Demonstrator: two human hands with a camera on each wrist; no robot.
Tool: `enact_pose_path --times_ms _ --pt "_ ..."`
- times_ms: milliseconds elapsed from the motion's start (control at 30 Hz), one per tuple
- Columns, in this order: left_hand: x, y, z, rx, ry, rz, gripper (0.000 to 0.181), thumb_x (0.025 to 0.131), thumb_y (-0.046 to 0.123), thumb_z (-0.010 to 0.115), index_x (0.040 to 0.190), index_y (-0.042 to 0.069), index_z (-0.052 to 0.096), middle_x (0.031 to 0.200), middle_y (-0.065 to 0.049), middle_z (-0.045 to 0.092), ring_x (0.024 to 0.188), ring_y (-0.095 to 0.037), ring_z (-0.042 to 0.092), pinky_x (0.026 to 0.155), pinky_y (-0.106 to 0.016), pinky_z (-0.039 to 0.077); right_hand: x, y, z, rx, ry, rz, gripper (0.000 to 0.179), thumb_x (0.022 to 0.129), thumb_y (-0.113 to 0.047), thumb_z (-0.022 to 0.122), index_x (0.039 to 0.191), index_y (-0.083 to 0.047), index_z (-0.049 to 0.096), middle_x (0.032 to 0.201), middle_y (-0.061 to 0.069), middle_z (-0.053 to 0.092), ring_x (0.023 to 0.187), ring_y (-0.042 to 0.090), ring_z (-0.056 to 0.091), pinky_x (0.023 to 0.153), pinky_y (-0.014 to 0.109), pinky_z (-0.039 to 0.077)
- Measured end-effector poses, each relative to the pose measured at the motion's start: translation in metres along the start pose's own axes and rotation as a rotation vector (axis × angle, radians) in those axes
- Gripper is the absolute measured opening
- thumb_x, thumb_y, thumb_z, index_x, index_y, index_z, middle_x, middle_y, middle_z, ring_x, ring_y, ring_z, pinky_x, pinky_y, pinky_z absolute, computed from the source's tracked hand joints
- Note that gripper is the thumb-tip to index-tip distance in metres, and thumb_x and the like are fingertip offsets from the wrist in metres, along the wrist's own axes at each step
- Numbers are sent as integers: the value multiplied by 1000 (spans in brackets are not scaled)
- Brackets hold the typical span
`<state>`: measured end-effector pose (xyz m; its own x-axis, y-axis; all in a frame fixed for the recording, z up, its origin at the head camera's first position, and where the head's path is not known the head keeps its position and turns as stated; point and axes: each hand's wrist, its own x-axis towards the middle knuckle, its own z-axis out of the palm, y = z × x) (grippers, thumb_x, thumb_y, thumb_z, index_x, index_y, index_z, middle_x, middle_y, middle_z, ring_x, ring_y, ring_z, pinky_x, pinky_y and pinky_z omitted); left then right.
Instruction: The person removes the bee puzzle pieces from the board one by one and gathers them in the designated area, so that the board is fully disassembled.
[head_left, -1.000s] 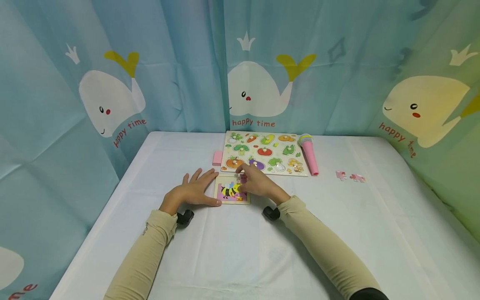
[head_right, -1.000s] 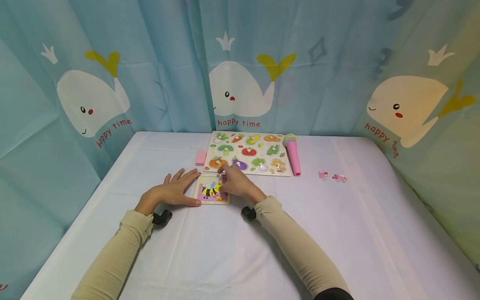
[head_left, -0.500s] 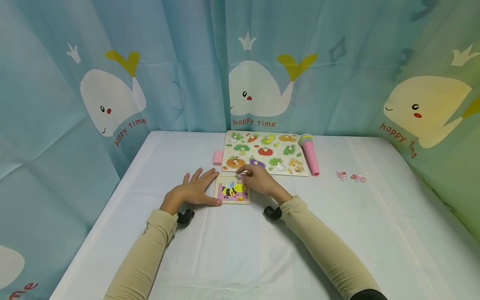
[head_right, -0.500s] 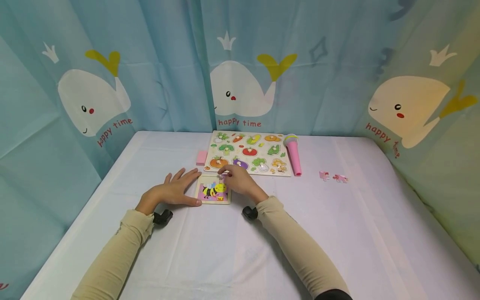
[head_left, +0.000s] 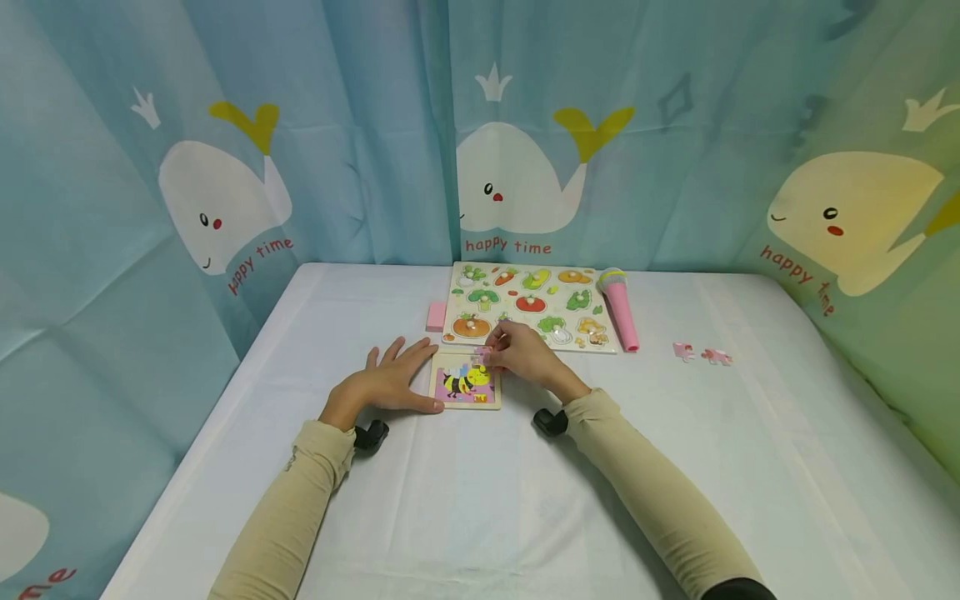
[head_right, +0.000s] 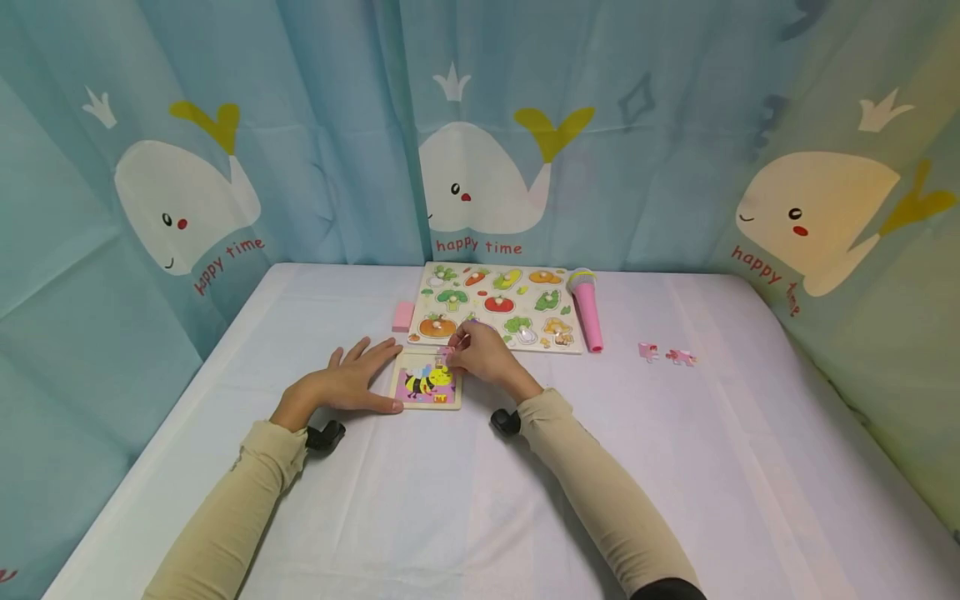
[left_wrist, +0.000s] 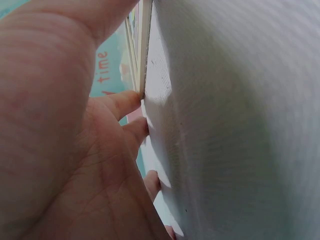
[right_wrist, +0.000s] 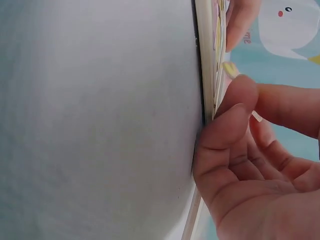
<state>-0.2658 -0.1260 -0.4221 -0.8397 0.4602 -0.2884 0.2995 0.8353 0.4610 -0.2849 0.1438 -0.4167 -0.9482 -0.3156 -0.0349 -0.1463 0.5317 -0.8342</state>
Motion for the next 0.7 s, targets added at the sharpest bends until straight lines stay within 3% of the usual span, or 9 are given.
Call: enact_pose_path --times_ms 333,567,700 --pt "0 0 0 -1 -1 1 111 89 59 79 173 15 21 180 -9 8 163 -41 -7 123 -70 -9 -4 -3 -3 62 13 -1 9 102 -1 68 111 3 67 92 13 68 75 21 67 70 34 58" --pt "0 0 0 4 -5 2 111 89 59 79 173 14 22 180 -10 10 163 -42 -6 123 -70 -8 -10 -7 -14 79 36 -13 14 102 -2 69 115 4 68 91 13 70 78 32 70 71 42 58" --pt "0 -1 0 -3 -2 5 110 89 59 79 173 14 22 180 -10 10 163 -42 -7 123 -70 -9 -15 -8 -22 105 46 -21 18 103 -2 69 119 6 67 91 14 70 77 28 69 72 43 58"
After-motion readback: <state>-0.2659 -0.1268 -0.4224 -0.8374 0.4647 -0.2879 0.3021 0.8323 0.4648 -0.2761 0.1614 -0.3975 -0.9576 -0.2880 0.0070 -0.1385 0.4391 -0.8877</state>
